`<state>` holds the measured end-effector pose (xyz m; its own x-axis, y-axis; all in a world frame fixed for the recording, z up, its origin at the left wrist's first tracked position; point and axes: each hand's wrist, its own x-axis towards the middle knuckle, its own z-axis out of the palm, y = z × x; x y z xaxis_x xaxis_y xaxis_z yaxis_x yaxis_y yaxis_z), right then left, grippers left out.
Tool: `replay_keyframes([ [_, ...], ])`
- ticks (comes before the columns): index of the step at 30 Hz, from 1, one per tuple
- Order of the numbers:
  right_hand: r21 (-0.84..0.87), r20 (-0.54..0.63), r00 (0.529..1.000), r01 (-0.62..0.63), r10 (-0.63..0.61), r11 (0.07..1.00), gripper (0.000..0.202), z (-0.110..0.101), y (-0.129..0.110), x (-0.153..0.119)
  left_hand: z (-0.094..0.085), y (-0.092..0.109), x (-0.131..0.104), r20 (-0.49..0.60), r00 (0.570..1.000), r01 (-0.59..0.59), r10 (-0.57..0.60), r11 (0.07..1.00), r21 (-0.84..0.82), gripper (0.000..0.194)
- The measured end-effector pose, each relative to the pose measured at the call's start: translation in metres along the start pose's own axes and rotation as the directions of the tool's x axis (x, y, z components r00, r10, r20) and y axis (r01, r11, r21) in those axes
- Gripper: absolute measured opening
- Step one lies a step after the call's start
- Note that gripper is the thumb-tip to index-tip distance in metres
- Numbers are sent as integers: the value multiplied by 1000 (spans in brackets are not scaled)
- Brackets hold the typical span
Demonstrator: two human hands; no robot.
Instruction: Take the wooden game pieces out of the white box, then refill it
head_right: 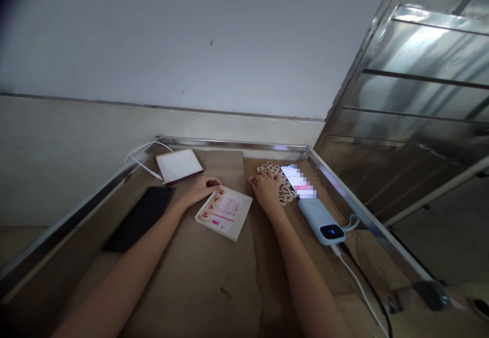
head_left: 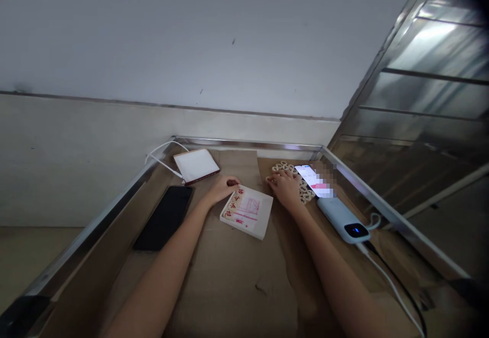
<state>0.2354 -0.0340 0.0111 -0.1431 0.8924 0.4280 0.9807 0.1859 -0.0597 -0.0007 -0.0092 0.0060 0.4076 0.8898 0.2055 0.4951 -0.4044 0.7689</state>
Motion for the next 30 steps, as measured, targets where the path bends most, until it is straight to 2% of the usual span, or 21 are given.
replay_keyframes([
  [5, 25, -10, 1000, -21, 21, 999, 26, -6, 7, 0, 1, -4, 1, -31, 999, -12, 12, 1000, -3, 17],
  [8, 91, -33, 999, 22, -19, 996, 25, -11, -4, 0, 2, -4, 2, -35, 999, -11, 11, 1000, -1, 17],
  [10, 193, 17, 991, 127, -133, 973, 26, -14, -18, -1, 1, -3, 2, -35, 999, -13, 13, 1000, 6, 17],
  [13, 316, 126, 916, 327, -381, 891, 29, -17, -42, -5, 1, -2, 1, -33, 999, -22, 23, 999, 34, 17],
  [14, 321, 142, 890, 374, -434, 870, 29, -18, -49, -7, 0, -2, 1, -35, 999, -22, 23, 999, 41, 17],
  [16, 284, 145, 868, 424, -476, 860, 29, -20, -61, -11, 0, -3, 1, -40, 999, -11, 12, 999, 43, 16],
  [20, 187, 144, 874, 437, -465, 880, 24, -22, -70, -15, -1, -6, 1, -27, 999, 23, -22, 999, 32, 17],
  [24, 244, 129, 886, 407, -446, 880, 16, -23, -60, -11, -2, -3, 0, 2, 999, 34, -34, 999, 28, 17],
  [28, 430, 95, 960, 199, -263, 881, 15, -18, -38, 4, -4, 4, -2, 13, 999, 51, -51, 998, 24, 18],
  [30, 495, 80, 983, 105, -166, 862, 16, -13, -29, 12, -5, 5, -3, 35, 998, 55, -54, 999, -1, 19],
])
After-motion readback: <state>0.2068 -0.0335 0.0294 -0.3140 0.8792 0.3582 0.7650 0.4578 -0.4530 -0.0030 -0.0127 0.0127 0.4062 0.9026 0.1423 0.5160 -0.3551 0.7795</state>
